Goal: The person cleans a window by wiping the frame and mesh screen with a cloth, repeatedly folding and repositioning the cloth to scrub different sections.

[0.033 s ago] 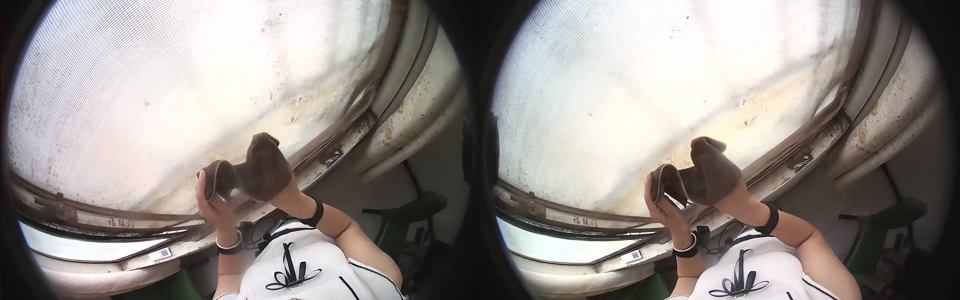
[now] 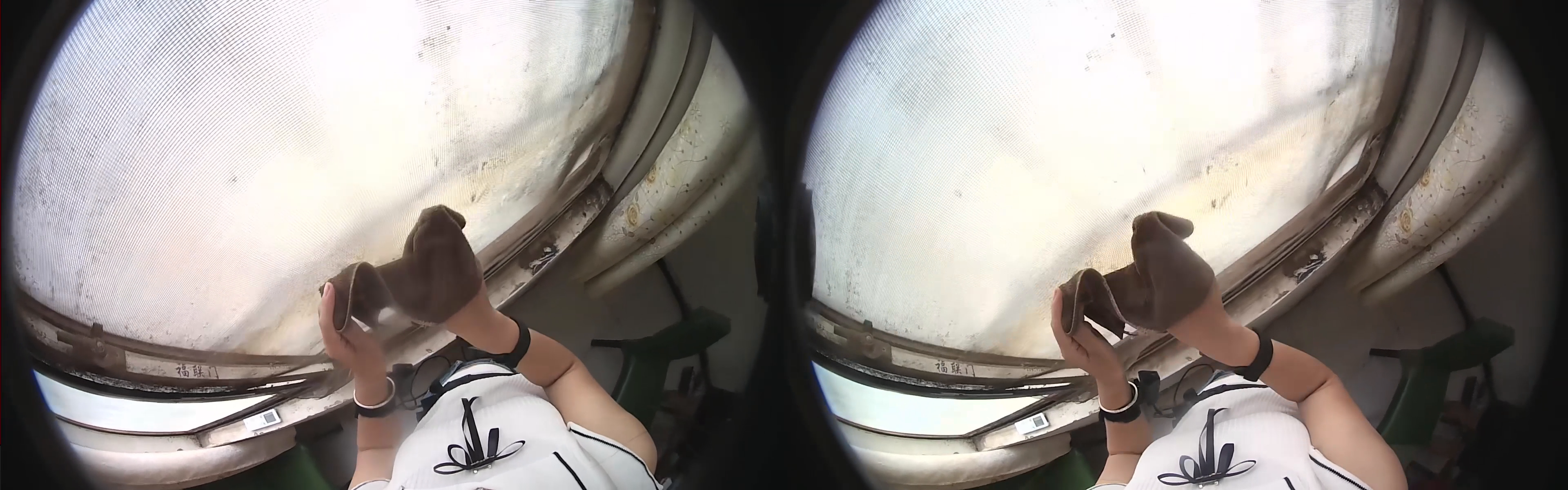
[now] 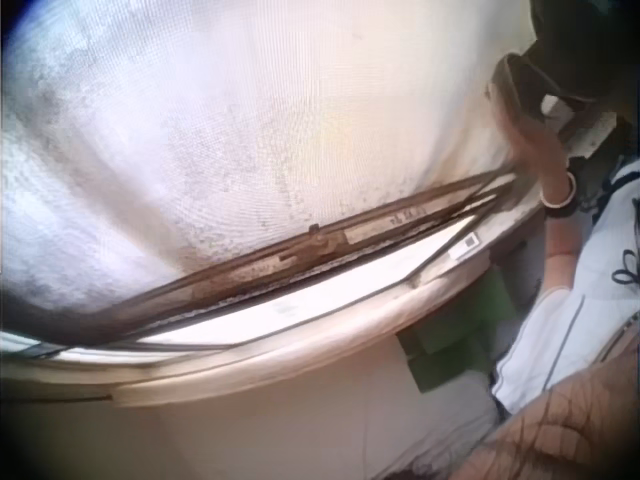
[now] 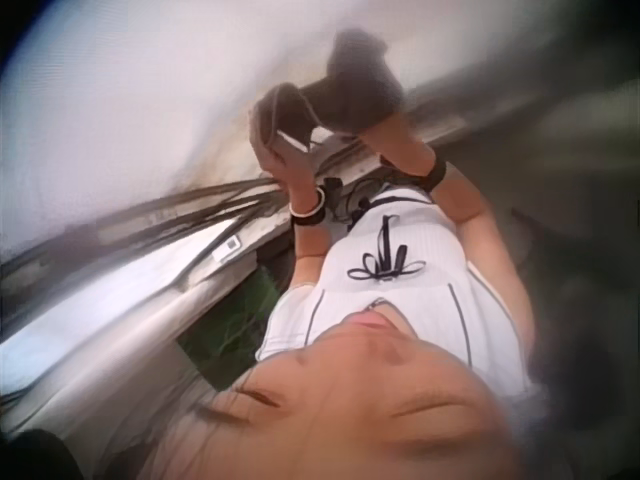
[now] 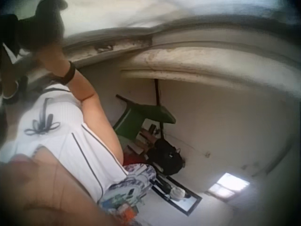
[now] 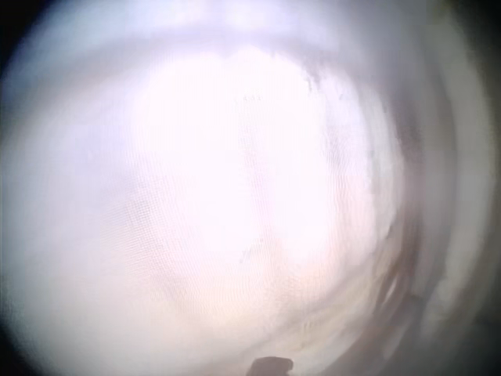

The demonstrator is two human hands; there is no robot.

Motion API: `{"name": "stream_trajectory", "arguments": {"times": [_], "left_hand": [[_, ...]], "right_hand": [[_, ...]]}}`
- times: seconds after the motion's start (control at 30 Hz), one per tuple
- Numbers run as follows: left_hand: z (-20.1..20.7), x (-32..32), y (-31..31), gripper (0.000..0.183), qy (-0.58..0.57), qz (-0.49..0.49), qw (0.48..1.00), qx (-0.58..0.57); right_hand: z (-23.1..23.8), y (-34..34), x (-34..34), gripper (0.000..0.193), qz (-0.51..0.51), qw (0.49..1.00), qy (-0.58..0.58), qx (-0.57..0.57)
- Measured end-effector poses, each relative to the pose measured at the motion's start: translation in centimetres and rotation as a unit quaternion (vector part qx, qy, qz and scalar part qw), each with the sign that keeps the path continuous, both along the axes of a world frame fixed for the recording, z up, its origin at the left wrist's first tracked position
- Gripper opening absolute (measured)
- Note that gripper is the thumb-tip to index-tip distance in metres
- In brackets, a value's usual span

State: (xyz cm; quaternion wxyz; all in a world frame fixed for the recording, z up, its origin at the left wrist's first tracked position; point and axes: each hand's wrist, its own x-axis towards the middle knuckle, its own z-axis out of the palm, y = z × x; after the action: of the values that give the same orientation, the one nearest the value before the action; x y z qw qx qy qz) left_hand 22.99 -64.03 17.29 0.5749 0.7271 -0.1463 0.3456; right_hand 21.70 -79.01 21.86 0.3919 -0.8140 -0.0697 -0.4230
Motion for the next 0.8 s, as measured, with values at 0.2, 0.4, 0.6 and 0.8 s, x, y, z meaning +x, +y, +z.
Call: {"name": "stream_trajectory", "arguments": {"times": [0.2, 0.4, 0.6, 0.8], "left_hand": [[-0.6, 1.7, -1.6, 0.032, -0.060, -0.021, 0.998, 0.026], [-1.4, 2.4, -1.2, 0.030, -0.094, -0.038, 0.990, 0.093], [0.1, 2.0, -2.9, 0.023, -0.086, -0.066, 0.994, 0.030], [-0.5, 2.1, -3.9, 0.023, -0.074, -0.103, 0.983, 0.129]], "right_hand": [[1.5, -2.2, 2.7, 0.034, -0.016, 0.995, -0.056, 0.082], [-1.2, -1.9, 3.3, 0.033, -0.027, 0.998, -0.051, 0.040], [-2.5, -1.7, 1.7, 0.037, 0.020, 0.997, 0.065, 0.025], [-5.6, -0.8, -0.3, 0.035, 0.054, 0.992, 0.035, 0.105]]}}
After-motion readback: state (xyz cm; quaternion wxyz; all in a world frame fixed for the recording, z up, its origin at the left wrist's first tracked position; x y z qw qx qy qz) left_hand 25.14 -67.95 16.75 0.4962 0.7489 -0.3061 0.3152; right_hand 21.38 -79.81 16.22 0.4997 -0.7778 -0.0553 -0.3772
